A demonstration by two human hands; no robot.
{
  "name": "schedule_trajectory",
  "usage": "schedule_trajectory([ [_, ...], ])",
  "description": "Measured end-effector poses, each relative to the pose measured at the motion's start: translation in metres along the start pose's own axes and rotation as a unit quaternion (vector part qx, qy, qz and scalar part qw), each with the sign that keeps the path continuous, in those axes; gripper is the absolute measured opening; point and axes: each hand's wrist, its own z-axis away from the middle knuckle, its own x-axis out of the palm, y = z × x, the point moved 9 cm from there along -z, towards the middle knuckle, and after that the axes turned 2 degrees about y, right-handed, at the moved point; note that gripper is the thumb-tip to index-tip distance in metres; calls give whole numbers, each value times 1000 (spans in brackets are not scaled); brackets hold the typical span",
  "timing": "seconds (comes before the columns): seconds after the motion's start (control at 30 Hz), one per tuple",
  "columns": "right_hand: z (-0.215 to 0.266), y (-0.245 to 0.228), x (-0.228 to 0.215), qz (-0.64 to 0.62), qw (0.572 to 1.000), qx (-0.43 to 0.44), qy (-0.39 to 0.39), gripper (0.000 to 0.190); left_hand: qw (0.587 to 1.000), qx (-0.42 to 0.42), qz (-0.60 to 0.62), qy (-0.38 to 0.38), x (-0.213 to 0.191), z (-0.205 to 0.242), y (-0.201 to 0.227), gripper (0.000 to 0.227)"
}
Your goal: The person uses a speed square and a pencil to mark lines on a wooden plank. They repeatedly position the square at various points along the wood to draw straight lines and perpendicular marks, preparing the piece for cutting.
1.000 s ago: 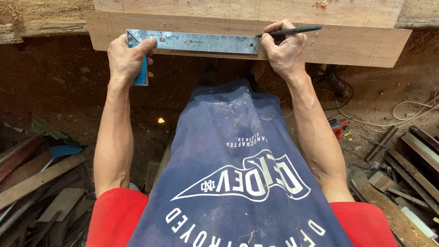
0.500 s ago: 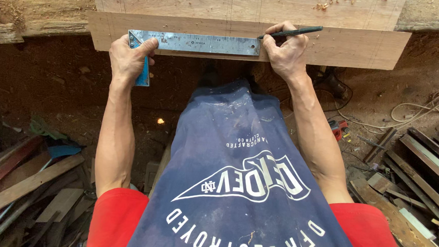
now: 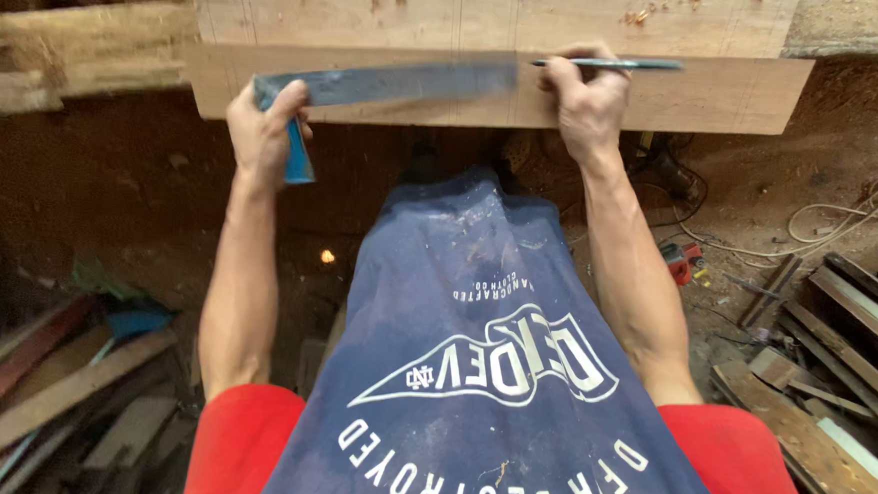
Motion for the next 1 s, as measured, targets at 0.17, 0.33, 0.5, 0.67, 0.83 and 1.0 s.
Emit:
schedule_trajectory([
  [0.17,43,13,-14,-88,995,37,37,36,961,250,111,33,35,52,36,32],
  [0.33,98,47,45,-138,977,152,-51,19,835,495,-240,-32,151,108,45,41],
  [0.5,113,70,39,17,995,80,52,42,768,499,-344,-207,206,122,-3,59],
  [0.67,117,84,37,30,988,84,125,46,681,550,-379,-299,203,104,10,75],
  [0.83,109,84,58,-36,985,82,148,46,527,549,-461,-456,213,80,3,100],
  [1.0,111,82,64,-127,967,88,201,46,507,570,-428,-485,211,70,1,90],
])
